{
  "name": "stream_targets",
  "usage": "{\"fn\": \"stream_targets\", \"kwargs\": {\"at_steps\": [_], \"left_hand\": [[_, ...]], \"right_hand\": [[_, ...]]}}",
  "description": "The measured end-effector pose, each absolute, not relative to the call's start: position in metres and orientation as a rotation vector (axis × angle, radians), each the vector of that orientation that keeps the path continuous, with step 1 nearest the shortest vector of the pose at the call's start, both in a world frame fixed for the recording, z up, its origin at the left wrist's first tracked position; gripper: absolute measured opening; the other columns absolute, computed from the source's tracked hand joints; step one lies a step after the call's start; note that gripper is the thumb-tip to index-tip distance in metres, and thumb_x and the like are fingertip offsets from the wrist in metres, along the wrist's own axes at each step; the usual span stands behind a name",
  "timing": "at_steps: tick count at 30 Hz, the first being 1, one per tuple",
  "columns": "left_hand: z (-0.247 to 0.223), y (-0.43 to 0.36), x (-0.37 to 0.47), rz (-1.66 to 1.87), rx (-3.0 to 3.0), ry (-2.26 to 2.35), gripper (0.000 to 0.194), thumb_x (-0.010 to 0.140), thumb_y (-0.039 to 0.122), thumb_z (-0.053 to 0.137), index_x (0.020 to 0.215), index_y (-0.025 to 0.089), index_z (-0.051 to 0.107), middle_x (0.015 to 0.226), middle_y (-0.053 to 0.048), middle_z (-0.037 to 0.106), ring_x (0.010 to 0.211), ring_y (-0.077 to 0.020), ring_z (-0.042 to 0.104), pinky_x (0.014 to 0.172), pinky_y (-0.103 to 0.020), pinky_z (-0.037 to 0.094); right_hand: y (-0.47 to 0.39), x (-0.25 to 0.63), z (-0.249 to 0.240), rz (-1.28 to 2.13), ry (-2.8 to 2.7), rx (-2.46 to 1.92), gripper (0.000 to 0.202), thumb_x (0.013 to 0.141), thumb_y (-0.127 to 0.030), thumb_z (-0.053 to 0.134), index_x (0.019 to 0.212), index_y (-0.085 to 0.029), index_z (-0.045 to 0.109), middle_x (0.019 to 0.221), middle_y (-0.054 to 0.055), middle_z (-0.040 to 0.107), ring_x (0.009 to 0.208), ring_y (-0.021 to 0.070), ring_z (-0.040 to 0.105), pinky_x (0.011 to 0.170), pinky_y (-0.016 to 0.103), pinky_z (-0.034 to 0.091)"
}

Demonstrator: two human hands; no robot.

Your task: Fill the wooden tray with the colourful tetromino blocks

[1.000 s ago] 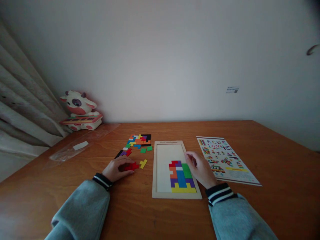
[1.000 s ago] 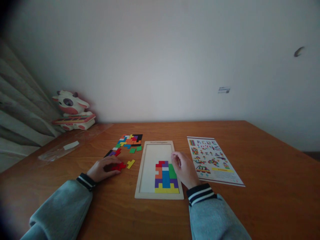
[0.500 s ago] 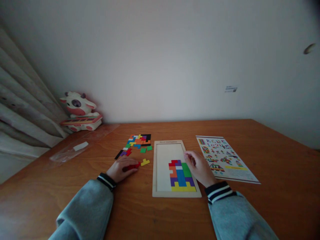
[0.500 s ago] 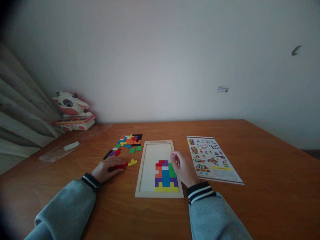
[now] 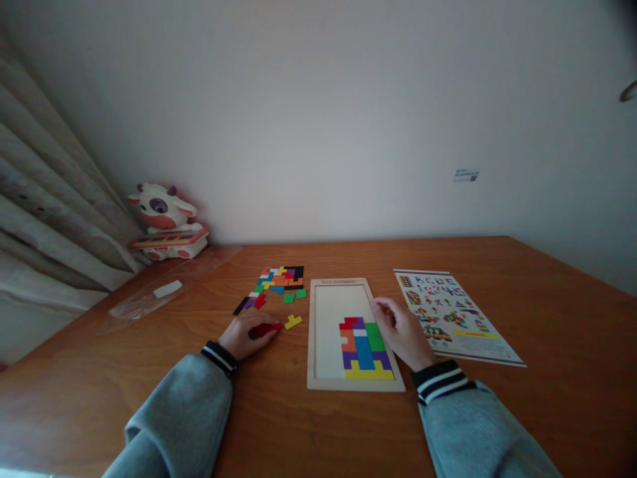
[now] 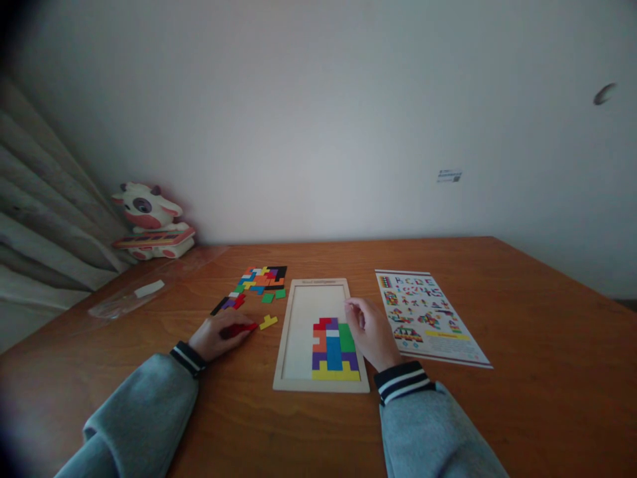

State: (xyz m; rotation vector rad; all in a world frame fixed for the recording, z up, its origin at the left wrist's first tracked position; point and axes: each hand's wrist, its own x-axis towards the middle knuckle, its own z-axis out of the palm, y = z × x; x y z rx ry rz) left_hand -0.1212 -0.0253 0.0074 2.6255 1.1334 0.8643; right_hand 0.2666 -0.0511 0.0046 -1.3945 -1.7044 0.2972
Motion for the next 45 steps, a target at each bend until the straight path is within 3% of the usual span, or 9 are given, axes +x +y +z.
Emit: {"fn": "stream_targets", "kwargs": {"at_steps": [5,8,14,21,25,30,37,42,45], "left_hand": [[0.005,-0.022,-0.118,1.014,2.592,1.394,0.024,0.093,0.038,0.056,0.1,0.023,0.073,0.086,-0.004,0.075,0.072,-0.0162,0.069,0.07,-0.027,0.058],[0.007,-0.024,-0.105,1.185,2.448,1.502,0.024,0.092,0.039,0.058,0.099,0.022,0.073,0.089,-0.004,0.076,0.072,-0.0166,0.07,0.07,-0.027,0.059],[0.006,-0.034,-0.048,1.291,2.041,1.271,0.029,0.092,0.043,0.059,0.102,0.018,0.071,0.08,-0.004,0.075,0.057,-0.0146,0.068,0.055,-0.026,0.06],[0.013,-0.052,0.002,1.2,2.167,0.976,0.025,0.096,0.035,0.056,0.109,0.02,0.07,0.085,-0.006,0.074,0.064,-0.0129,0.069,0.06,-0.024,0.059],[0.019,-0.057,0.005,1.174,2.216,0.941,0.028,0.096,0.029,0.054,0.121,0.021,0.063,0.101,-0.008,0.072,0.085,-0.0158,0.069,0.078,-0.029,0.059],[0.022,-0.055,-0.001,1.104,2.317,0.965,0.023,0.094,0.025,0.052,0.112,0.019,0.065,0.105,-0.011,0.068,0.089,-0.0178,0.065,0.081,-0.032,0.056],[0.019,-0.056,0.0,1.039,2.465,0.833,0.022,0.09,0.016,0.053,0.106,0.021,0.067,0.106,-0.01,0.066,0.097,-0.0197,0.063,0.087,-0.035,0.054],[0.015,-0.056,-0.002,1.023,2.512,0.859,0.023,0.09,0.017,0.052,0.108,0.021,0.066,0.106,-0.01,0.066,0.097,-0.0205,0.063,0.087,-0.036,0.053],[0.017,-0.056,-0.003,1.001,2.572,0.888,0.024,0.09,0.017,0.052,0.108,0.021,0.066,0.105,-0.011,0.067,0.095,-0.0206,0.063,0.087,-0.037,0.052]], "right_hand": [[-0.051,0.268,0.006,0.3,-1.676,-1.431,0.031,0.096,-0.042,0.045,0.103,-0.019,0.064,0.083,0.005,0.067,0.064,0.0166,0.057,0.061,0.03,0.046],[-0.051,0.263,0.008,0.306,-1.69,-1.423,0.03,0.096,-0.041,0.046,0.104,-0.019,0.063,0.084,0.005,0.066,0.064,0.0162,0.057,0.062,0.03,0.047],[-0.056,0.227,0.019,0.445,-1.801,-1.212,0.024,0.096,-0.035,0.048,0.106,-0.021,0.063,0.089,0.004,0.066,0.069,0.0152,0.06,0.067,0.029,0.05],[-0.067,0.202,0.024,0.694,-1.931,-1.014,0.023,0.095,-0.038,0.053,0.104,-0.022,0.067,0.091,0.004,0.07,0.073,0.0156,0.063,0.07,0.029,0.053],[-0.062,0.22,0.023,0.689,-1.786,-1.109,0.024,0.094,-0.041,0.053,0.096,-0.022,0.069,0.09,0.005,0.072,0.078,0.0185,0.066,0.071,0.03,0.053],[-0.045,0.257,0.009,0.678,-1.478,-1.285,0.038,0.091,-0.052,0.053,0.104,-0.019,0.068,0.08,0.007,0.074,0.071,0.0208,0.068,0.068,0.034,0.055],[-0.04,0.269,0.0,0.734,-1.341,-1.318,0.041,0.084,-0.053,0.062,0.1,-0.017,0.072,0.102,0.012,0.075,0.095,0.0265,0.069,0.084,0.041,0.055],[-0.035,0.277,-0.006,0.369,-1.391,-1.488,0.04,0.089,-0.053,0.053,0.097,-0.017,0.069,0.089,0.01,0.074,0.077,0.0227,0.067,0.071,0.036,0.053],[-0.024,0.285,-0.014,0.025,-1.491,-1.539,0.037,0.092,-0.047,0.049,0.105,-0.017,0.066,0.1,0.014,0.071,0.091,0.0259,0.065,0.082,0.041,0.052]]}}
